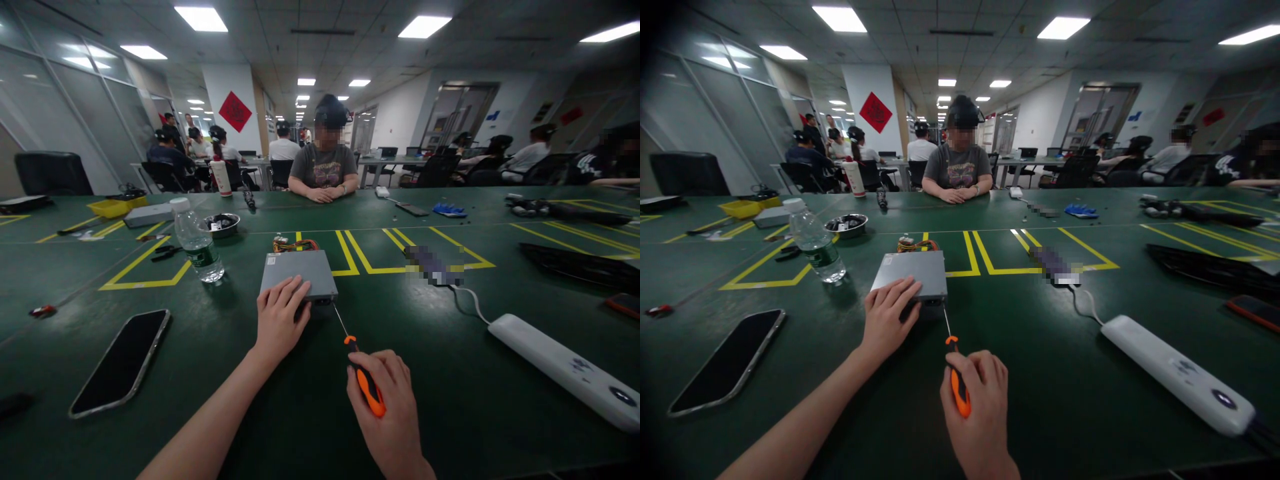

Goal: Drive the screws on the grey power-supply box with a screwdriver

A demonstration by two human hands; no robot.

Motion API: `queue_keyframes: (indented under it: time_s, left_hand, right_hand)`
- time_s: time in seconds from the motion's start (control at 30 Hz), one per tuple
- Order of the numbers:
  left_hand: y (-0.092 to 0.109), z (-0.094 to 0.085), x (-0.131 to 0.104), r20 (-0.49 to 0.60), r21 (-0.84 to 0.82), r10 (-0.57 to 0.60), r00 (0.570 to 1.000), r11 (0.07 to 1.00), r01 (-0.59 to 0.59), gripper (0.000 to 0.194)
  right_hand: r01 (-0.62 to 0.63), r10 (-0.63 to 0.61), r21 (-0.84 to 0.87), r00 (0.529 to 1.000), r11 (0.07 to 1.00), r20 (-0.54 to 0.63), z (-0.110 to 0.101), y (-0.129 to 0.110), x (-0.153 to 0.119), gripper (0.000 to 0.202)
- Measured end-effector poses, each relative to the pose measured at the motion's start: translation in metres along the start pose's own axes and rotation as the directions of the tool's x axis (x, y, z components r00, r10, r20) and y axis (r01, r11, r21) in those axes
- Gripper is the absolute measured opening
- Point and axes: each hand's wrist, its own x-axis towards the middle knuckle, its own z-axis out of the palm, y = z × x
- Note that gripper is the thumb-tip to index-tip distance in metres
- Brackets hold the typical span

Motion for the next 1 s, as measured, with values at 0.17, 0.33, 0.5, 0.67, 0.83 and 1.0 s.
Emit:
queue_keyframes:
  time_s: [0.17,0.33,0.5,0.67,0.83,1.0]
  left_hand:
    - [-0.0010,0.0004,-0.0002,0.016,-0.003,-0.006,1.000,1.000,0.006,0.037]
    - [-0.0005,0.0003,0.0002,0.012,-0.006,0.002,1.000,1.000,-0.001,0.037]
    - [0.0000,-0.0008,0.0005,0.024,0.001,-0.002,1.000,1.000,0.002,0.036]
    - [-0.0007,-0.0008,0.0000,0.030,0.007,-0.006,1.000,1.000,0.005,0.037]
    - [-0.0003,-0.0010,0.0001,0.020,0.010,-0.001,1.000,1.000,0.001,0.036]
    - [0.0001,-0.0008,-0.0001,0.025,0.010,-0.005,1.000,1.000,0.005,0.036]
  right_hand:
    - [-0.143,0.143,0.109,0.990,0.984,0.005,-0.0011,0.0014,-0.0025,0.023]
    - [-0.003,0.005,0.054,0.999,0.999,-0.038,0.0009,-0.0008,-0.0013,0.017]
    - [-0.016,0.017,0.007,0.999,1.000,-0.049,-0.0009,-0.0003,0.0013,0.023]
    - [-0.081,0.084,0.081,0.996,0.993,-0.028,-0.0025,0.0003,0.0002,0.018]
    - [0.049,-0.049,-0.002,0.998,0.999,-0.043,0.0014,0.0007,-0.0004,0.014]
    - [-0.069,0.070,0.016,0.997,0.997,-0.041,-0.0019,0.0036,-0.0006,0.029]
